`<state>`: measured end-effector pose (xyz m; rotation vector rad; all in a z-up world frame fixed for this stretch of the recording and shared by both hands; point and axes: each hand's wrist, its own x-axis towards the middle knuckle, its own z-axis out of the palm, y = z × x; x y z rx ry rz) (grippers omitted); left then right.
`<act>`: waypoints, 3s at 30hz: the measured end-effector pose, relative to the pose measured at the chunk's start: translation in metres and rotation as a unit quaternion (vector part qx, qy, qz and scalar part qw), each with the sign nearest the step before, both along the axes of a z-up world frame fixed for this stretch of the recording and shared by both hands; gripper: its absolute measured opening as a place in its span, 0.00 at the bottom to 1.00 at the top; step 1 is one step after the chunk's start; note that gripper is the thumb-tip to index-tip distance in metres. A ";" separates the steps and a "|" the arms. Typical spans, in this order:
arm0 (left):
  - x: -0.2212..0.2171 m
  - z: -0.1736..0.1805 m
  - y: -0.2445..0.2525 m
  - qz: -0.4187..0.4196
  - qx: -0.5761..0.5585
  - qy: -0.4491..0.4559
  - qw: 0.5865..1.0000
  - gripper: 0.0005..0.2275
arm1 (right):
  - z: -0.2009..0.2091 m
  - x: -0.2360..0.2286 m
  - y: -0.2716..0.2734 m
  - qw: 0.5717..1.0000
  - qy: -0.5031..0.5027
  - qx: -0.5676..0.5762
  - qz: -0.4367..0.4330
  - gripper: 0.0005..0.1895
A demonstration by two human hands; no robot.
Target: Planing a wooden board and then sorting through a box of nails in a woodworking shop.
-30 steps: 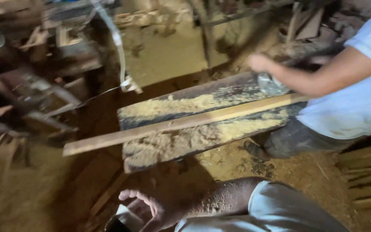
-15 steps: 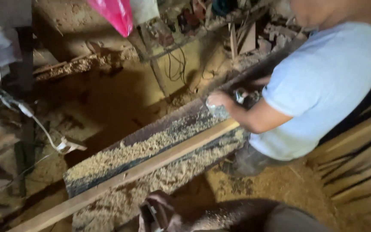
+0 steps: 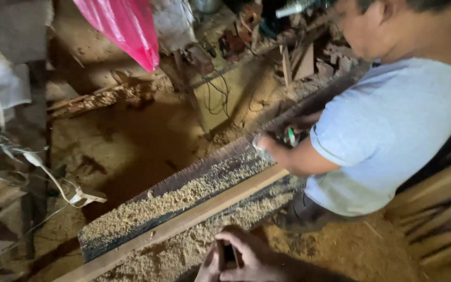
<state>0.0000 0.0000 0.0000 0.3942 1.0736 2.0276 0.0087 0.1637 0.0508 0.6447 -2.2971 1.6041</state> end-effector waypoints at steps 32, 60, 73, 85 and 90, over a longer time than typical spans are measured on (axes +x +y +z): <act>-0.171 -0.031 -0.011 -0.173 0.150 -0.146 0.963 0.25 | -0.020 -0.102 -0.065 0.914 -0.369 -0.011 -0.169 0.42; -0.153 -0.004 -0.047 0.416 -0.147 0.235 0.866 0.18 | -0.042 -0.152 -0.061 0.978 0.203 -0.015 -0.053 0.19; -0.152 -0.003 -0.040 0.466 -0.096 0.377 0.794 0.04 | -0.027 -0.157 -0.039 0.995 0.080 0.044 0.042 0.34; -0.152 0.035 -0.068 0.355 0.106 0.382 0.846 0.10 | -0.087 -0.178 -0.031 0.957 -0.026 -0.185 0.221 0.33; -0.144 0.023 -0.097 0.265 -0.062 0.460 0.845 0.08 | -0.048 -0.172 -0.043 0.991 0.023 -0.038 0.129 0.30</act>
